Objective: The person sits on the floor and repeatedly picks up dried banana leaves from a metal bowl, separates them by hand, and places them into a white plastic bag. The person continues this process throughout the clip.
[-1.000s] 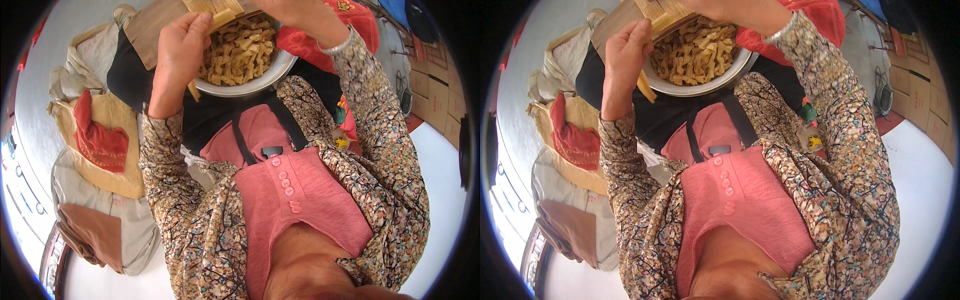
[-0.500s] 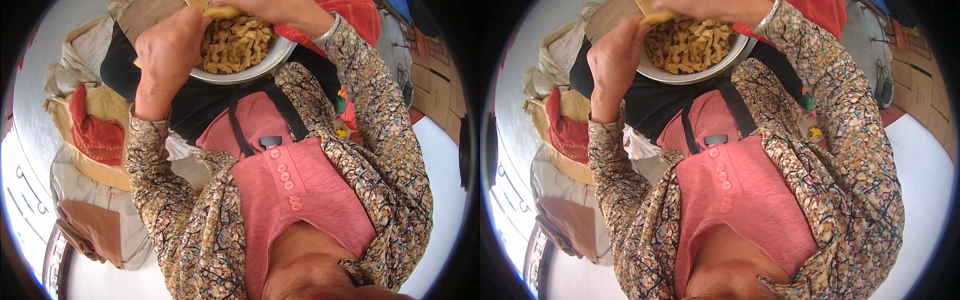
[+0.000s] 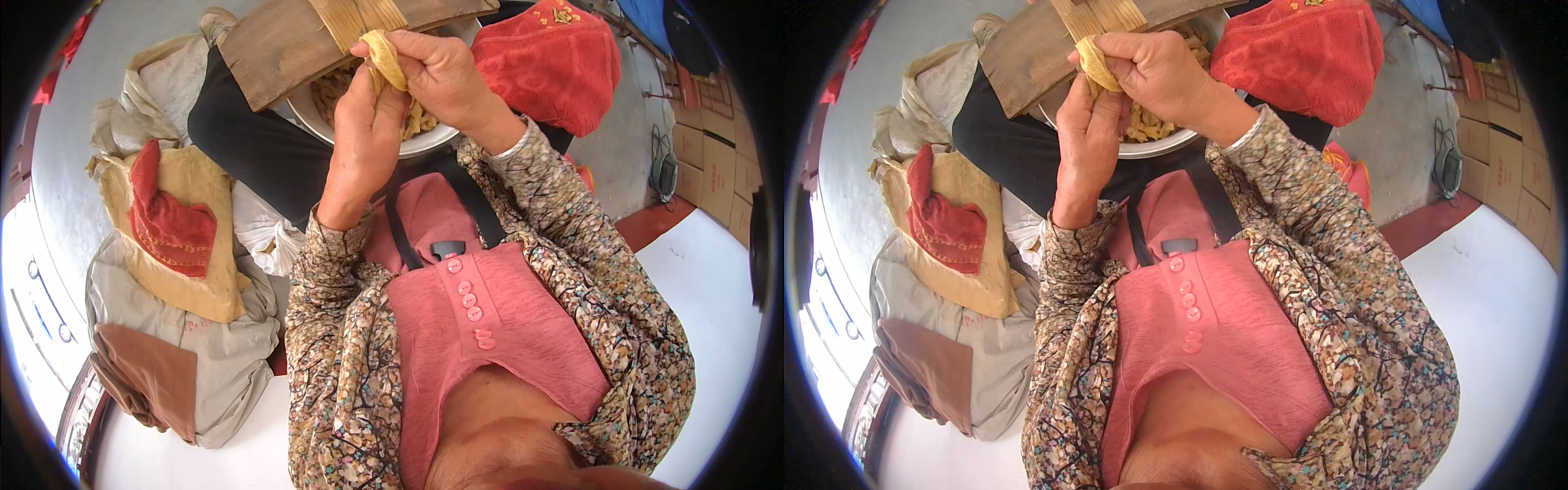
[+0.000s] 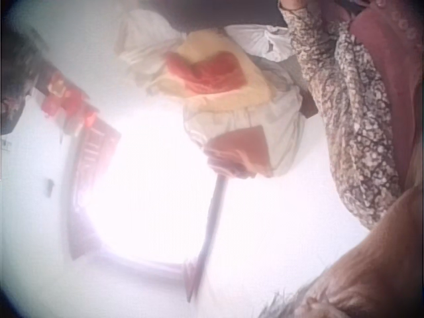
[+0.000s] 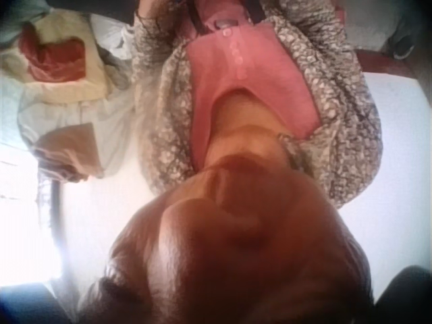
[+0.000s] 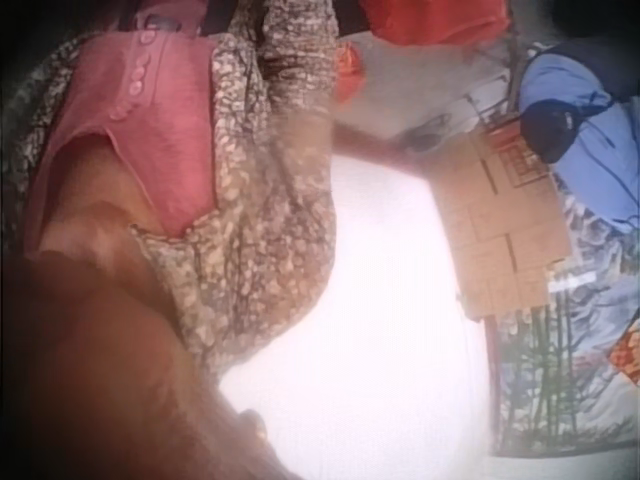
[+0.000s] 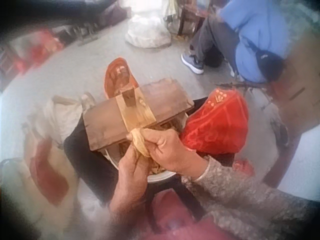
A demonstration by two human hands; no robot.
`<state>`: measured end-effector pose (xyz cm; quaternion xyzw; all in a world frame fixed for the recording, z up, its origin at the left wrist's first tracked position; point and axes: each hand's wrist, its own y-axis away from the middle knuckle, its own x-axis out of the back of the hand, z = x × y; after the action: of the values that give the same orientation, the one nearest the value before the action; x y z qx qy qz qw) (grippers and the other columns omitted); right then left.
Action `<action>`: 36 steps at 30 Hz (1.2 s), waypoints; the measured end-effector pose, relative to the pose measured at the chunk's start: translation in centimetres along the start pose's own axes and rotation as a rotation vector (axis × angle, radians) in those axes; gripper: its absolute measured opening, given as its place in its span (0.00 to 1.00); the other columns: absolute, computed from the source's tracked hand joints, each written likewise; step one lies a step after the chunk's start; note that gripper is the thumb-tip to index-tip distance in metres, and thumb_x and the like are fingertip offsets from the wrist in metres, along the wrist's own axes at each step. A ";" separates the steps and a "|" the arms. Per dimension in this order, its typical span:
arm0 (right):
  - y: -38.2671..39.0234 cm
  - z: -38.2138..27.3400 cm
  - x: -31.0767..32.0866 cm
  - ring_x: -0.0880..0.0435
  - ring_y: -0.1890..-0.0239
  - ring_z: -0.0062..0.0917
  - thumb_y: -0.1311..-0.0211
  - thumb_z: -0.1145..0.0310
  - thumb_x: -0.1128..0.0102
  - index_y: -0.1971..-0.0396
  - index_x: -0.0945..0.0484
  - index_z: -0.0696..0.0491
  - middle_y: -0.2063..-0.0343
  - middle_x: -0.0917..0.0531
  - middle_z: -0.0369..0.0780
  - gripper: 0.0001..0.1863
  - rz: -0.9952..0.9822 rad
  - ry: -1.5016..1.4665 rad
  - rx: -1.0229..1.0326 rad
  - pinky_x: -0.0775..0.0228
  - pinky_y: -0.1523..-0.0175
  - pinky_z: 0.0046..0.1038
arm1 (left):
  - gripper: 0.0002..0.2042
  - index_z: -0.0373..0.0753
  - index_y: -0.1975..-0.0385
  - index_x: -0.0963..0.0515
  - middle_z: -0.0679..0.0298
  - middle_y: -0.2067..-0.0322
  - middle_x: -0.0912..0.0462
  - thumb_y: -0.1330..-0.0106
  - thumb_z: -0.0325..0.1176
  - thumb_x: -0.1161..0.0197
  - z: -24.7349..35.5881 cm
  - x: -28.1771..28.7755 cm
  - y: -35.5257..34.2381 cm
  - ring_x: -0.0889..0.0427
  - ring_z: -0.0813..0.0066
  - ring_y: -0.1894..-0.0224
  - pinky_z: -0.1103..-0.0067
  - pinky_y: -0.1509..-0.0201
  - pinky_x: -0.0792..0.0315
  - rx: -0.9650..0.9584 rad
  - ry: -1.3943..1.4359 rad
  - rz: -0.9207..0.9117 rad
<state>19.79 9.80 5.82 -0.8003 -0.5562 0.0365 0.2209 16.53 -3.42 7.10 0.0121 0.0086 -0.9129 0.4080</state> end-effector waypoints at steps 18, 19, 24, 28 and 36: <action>1.3 -0.2 2.3 0.20 0.71 0.34 0.40 0.63 0.41 0.69 0.20 0.50 0.74 0.21 0.37 0.07 -0.067 0.641 0.191 0.28 0.66 0.30 | 0.05 0.35 0.64 0.26 0.58 0.75 0.23 0.38 0.26 0.41 -1.6 1.1 0.8 0.24 0.68 0.76 0.75 0.71 0.31 -0.253 -0.702 0.049; 1.7 -0.2 2.4 0.21 0.71 0.34 0.39 0.63 0.41 0.70 0.21 0.51 0.75 0.22 0.37 0.07 -0.112 0.651 0.206 0.29 0.65 0.29 | 0.05 0.36 0.64 0.25 0.57 0.75 0.23 0.38 0.26 0.41 -1.6 1.5 1.0 0.23 0.67 0.75 0.75 0.70 0.30 -0.364 -0.883 0.060; 5.2 2.1 0.7 0.23 0.67 0.17 0.32 0.61 0.46 0.61 0.19 0.54 0.70 0.19 0.33 0.12 -0.167 -0.326 -0.466 0.30 0.61 0.21 | 0.18 0.37 0.55 0.24 0.58 0.64 0.17 0.48 0.22 0.37 -2.9 1.6 1.1 0.19 0.61 0.60 0.71 0.57 0.27 -0.711 -1.004 0.151; 6.3 2.3 1.4 0.22 0.57 0.16 0.30 0.59 0.48 0.55 0.20 0.51 0.59 0.18 0.31 0.15 -0.239 -0.857 -0.935 0.29 0.53 0.21 | 0.21 0.36 0.49 0.25 0.60 0.59 0.19 0.46 0.26 0.41 -5.0 1.1 1.5 0.22 0.60 0.54 0.69 0.53 0.29 -0.693 -1.014 0.174; 4.7 0.9 2.2 0.23 0.51 0.18 0.33 0.69 0.45 0.51 0.23 0.58 0.56 0.21 0.33 0.14 -0.303 -0.923 -0.870 0.32 0.44 0.22 | 0.25 0.37 0.46 0.26 0.59 0.65 0.23 0.49 0.24 0.38 -3.2 1.3 2.9 0.25 0.59 0.63 0.69 0.60 0.30 -0.551 -0.951 0.028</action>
<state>24.42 10.71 3.60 -0.6315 -0.6645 0.1166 -0.3821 17.88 -6.26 3.82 -0.5090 0.0619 -0.7760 0.3672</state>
